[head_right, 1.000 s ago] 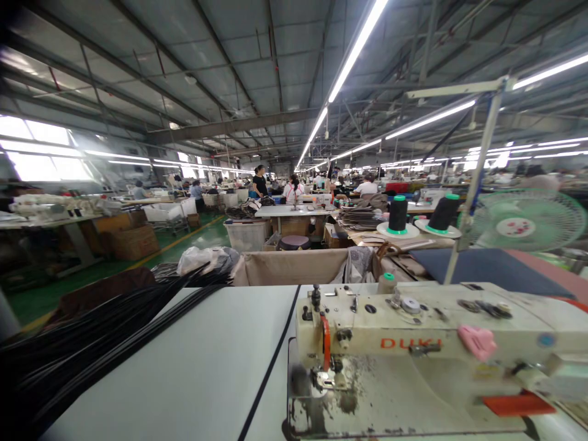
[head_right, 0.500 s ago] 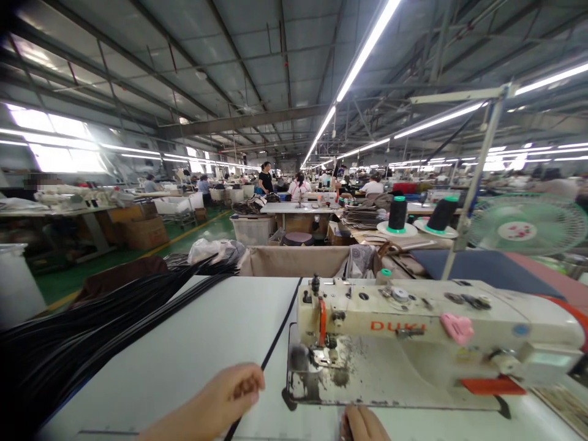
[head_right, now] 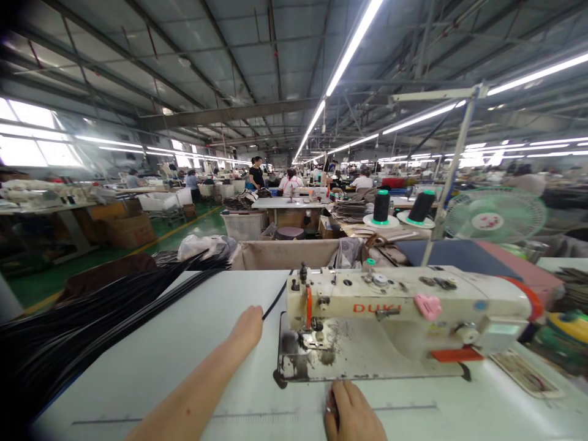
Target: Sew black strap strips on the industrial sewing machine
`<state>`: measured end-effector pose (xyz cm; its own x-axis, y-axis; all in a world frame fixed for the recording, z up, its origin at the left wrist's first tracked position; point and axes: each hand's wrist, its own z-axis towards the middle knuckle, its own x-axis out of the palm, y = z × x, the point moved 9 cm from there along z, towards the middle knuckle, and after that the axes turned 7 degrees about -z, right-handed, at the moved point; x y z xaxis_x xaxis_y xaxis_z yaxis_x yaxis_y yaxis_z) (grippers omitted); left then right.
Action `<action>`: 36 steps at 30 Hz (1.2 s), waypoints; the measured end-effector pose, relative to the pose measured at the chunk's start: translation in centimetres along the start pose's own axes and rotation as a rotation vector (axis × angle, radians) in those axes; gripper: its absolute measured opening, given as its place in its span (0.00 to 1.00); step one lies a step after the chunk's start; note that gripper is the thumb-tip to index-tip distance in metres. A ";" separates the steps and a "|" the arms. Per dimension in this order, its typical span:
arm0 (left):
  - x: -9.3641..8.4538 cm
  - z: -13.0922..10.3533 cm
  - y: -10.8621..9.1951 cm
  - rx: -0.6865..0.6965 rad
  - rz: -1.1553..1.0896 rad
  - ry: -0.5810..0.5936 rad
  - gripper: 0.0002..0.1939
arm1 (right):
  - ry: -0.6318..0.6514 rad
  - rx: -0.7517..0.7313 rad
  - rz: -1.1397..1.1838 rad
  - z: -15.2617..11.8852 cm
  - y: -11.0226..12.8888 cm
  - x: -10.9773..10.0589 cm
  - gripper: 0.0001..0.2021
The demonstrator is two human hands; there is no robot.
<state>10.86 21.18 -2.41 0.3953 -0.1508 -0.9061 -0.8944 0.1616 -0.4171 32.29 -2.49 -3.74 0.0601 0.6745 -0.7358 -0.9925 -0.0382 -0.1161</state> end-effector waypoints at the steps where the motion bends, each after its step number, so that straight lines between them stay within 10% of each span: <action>1: 0.1 0.2 0.8 -0.030 -0.001 0.011 0.11 | -0.007 0.010 -0.001 0.2 0.2 -0.5 0.08; 12: 0.0 -1.6 5.5 -0.171 0.017 0.142 0.15 | -0.007 0.034 0.044 1.7 0.9 -2.4 0.08; 36: -0.3 3.6 0.2 -0.113 0.086 -0.040 0.24 | 0.053 0.060 0.094 0.4 0.4 -0.8 0.08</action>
<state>11.28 24.77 -2.49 0.3226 -0.1023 -0.9410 -0.9421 0.0611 -0.3296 31.80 -2.73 -2.90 -0.0294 0.6303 -0.7758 -0.9985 -0.0542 -0.0062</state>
